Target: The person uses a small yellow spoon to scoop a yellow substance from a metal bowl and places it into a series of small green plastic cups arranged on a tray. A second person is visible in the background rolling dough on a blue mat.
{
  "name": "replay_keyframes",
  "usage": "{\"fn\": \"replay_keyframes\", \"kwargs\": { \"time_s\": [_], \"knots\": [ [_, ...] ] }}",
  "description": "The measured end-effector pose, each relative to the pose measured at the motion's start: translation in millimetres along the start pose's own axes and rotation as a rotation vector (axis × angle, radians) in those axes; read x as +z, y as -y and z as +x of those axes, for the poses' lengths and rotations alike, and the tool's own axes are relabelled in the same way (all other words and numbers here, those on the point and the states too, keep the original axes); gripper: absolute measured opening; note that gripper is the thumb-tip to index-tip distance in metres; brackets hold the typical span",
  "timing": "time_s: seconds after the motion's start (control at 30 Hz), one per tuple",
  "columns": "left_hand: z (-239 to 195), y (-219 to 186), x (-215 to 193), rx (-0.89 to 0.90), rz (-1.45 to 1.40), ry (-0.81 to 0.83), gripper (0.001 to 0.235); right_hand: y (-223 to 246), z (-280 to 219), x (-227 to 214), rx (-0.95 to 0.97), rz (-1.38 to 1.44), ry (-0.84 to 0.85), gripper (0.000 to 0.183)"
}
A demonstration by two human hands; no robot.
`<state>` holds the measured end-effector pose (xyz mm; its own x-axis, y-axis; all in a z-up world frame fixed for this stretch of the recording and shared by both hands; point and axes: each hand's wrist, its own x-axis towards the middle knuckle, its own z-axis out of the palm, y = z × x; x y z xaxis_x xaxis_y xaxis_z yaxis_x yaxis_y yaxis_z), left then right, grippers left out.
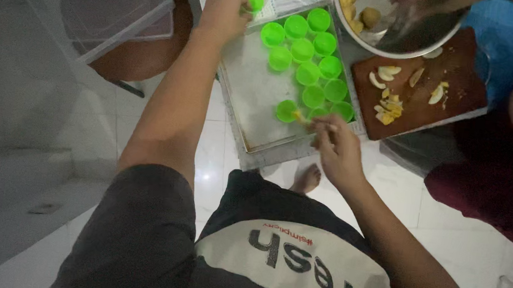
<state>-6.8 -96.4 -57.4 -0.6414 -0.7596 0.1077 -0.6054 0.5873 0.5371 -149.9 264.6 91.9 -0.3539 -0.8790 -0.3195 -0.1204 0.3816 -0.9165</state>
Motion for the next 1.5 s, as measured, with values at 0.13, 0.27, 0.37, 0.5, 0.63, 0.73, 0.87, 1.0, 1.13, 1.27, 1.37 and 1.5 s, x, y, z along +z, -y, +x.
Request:
{"fn": "replay_keyframes", "kwargs": {
  "time_s": [0.13, 0.27, 0.37, 0.5, 0.63, 0.73, 0.87, 1.0, 1.13, 1.27, 1.37, 1.5],
  "knots": [
    [-5.0, -9.9, -7.9, 0.078, -0.123, -0.094, 0.020, 10.2, 9.4, 22.7, -0.147, -0.328, -0.004, 0.017],
    [-26.6, -33.9, -28.5, 0.056, -0.296, -0.169, 0.030, 10.3, 13.8, 34.8, -0.219, -0.544, -0.028, 0.018],
    [-52.8, -54.0, -45.1, 0.037, -0.411, -0.290, 0.040, 4.8, 19.0, 38.7, -0.204, -0.582, -0.018, 0.017],
    [-105.8, -83.3, -57.6, 0.056, -0.294, -0.286, 0.042, -0.9, 17.6, 39.1, -0.384, -0.468, -0.088, 0.020],
    [-159.3, -110.3, -60.8, 0.027, -0.461, -0.229, 0.052, -7.1, 17.5, 33.6, -0.132, -0.321, -0.117, 0.014],
    [-189.9, -123.4, -63.0, -0.012, -0.463, -0.105, 0.066, -13.4, 16.6, 27.9, -0.191, -0.252, -0.148, 0.010],
    [-199.8, -131.0, -62.3, -0.005, -0.520, 0.040, 0.063, -18.6, 16.1, 29.8, -0.172, -0.223, -0.183, 0.009],
    [-201.9, -134.7, -59.7, 0.071, -0.600, 0.153, 0.055, -22.0, 12.7, 38.3, -0.173, -0.158, -0.136, 0.015],
    [-192.5, -136.5, -51.9, 0.139, -0.649, 0.194, 0.055, -24.7, 13.5, 42.8, -0.208, -0.262, -0.144, 0.014],
    [-188.4, -141.6, -41.0, 0.215, -0.674, 0.156, 0.058, -29.8, 9.8, 45.5, -0.214, -0.215, -0.167, 0.014],
    [-184.7, -143.8, -37.5, 0.147, -0.664, 0.194, 0.058, -35.2, 14.2, 46.8, -0.207, -0.122, -0.181, 0.014],
    [-188.4, -146.9, -43.1, 0.000, -0.623, 0.247, 0.056, -46.9, 18.3, 45.9, -0.209, -0.027, -0.163, 0.015]
  ]
}}
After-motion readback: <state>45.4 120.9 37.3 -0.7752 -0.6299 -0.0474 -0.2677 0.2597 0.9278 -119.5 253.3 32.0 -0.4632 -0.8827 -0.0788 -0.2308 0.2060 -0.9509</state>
